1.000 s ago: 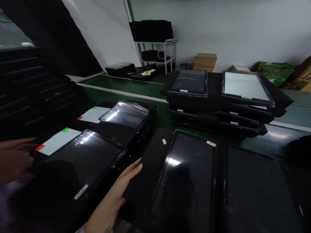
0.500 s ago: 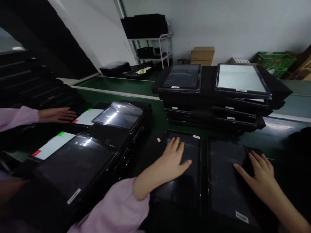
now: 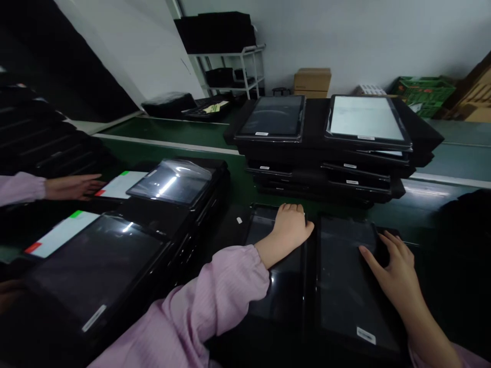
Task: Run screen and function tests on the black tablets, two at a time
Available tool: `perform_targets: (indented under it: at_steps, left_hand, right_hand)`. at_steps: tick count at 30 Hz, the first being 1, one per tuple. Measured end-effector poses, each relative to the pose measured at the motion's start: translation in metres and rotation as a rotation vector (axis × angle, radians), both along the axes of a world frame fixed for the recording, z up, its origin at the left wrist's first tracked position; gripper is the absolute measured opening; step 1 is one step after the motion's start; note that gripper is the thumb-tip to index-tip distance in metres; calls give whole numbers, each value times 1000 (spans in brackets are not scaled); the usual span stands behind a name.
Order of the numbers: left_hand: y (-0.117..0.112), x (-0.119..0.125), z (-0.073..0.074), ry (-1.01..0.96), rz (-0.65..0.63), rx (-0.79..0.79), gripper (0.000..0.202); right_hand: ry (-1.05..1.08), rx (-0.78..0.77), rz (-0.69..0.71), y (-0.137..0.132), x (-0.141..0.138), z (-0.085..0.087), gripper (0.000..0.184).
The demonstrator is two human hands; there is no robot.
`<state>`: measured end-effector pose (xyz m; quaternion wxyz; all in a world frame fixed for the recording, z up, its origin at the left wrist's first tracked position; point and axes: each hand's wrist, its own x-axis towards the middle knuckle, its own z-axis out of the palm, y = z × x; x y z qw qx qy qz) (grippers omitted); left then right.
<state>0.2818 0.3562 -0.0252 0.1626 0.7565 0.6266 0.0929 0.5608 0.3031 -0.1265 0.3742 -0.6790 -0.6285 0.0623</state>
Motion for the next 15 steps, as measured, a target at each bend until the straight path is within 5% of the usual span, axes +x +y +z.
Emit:
perform_targets:
  at_steps: [8, 12, 15]
  left_hand:
    - [-1, -4, -2, -196, 22, 42, 42]
    - [-19, -35, 10, -332, 81, 85, 59]
    - [-53, -75, 8, -409, 200, 110, 60]
  right_hand:
    - [81, -22, -9, 11, 1, 8, 106]
    - [158, -62, -49, 9, 4, 14, 107]
    - [235, -121, -80, -9, 10, 21, 90]
